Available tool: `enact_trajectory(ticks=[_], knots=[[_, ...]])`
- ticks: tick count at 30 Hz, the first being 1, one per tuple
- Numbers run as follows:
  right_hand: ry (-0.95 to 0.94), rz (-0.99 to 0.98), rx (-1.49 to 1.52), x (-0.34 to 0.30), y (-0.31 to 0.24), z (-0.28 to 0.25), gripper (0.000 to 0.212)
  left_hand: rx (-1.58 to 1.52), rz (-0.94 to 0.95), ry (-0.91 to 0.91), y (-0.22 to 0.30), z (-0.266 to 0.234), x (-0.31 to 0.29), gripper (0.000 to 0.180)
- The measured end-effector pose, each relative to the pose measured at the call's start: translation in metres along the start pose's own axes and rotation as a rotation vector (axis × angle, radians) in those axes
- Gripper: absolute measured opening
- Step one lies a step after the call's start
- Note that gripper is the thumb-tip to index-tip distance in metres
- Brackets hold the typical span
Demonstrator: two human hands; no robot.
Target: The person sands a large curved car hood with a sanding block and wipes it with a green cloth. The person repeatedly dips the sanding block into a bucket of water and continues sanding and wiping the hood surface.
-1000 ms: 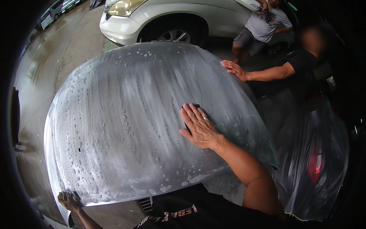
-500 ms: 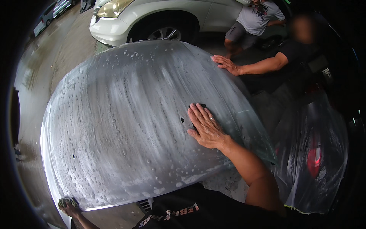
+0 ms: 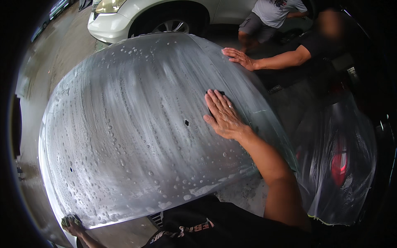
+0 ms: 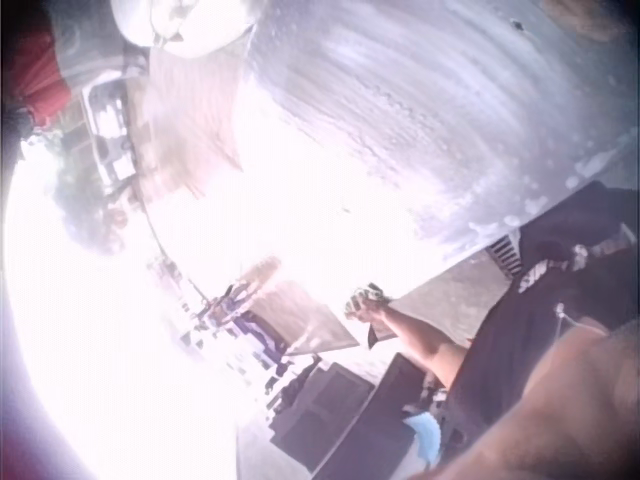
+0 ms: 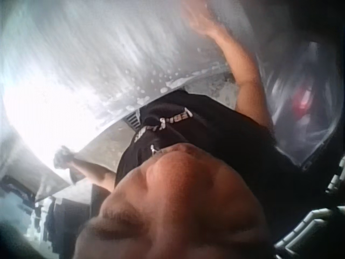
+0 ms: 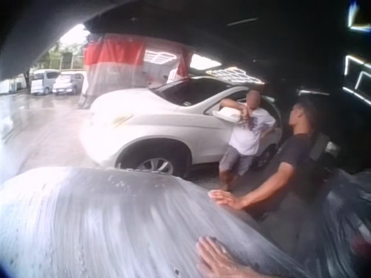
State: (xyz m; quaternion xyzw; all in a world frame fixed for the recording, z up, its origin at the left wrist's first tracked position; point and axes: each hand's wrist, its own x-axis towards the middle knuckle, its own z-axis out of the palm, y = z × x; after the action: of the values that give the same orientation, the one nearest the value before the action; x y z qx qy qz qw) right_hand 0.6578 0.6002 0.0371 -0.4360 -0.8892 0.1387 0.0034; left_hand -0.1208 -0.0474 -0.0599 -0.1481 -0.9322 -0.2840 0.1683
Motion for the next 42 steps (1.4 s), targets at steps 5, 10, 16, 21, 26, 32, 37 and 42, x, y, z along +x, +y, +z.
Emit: enact_trajectory(ticks=[5, 10, 16, 21, 26, 32, 37, 42], knots=[[-0.047, -0.03, -0.049, -0.011, 0.022, -0.007, 0.086, -0.028, 0.081, 0.097, -0.002, 0.007, 0.004, 0.053], [0.031, 0.13, -0.059, 0.174, 0.061, -0.039, 0.083, 0.295, 0.077, 0.119, 0.019, 0.009, 0.019, 0.064], [0.019, -0.008, -0.038, 0.005, 0.044, -0.012, 0.082, 0.282, 0.098, -0.006, 0.025, -0.002, -0.001, 0.066], [-0.057, 0.02, -0.011, -0.177, 0.036, 0.005, 0.084, 0.13, 0.037, 0.066, 0.02, 0.004, -0.006, 0.06], [-0.032, 0.072, -0.061, -0.111, 0.035, -0.003, 0.084, 0.005, 0.003, 0.061, 0.071, 0.013, -0.004, 0.055], [-0.037, 0.089, -0.073, -0.132, -0.006, 0.01, 0.084, 0.072, -0.011, 0.107, 0.105, 0.003, -0.012, 0.057], [-0.057, 0.048, -0.081, -0.218, -0.034, 0.021, 0.081, 0.033, -0.094, 0.124, 0.118, 0.006, -0.019, 0.062], [-0.077, -0.053, -0.147, -0.178, -0.085, 0.021, 0.08, 0.102, 0.062, 0.154, 0.117, 0.01, -0.012, 0.065]])
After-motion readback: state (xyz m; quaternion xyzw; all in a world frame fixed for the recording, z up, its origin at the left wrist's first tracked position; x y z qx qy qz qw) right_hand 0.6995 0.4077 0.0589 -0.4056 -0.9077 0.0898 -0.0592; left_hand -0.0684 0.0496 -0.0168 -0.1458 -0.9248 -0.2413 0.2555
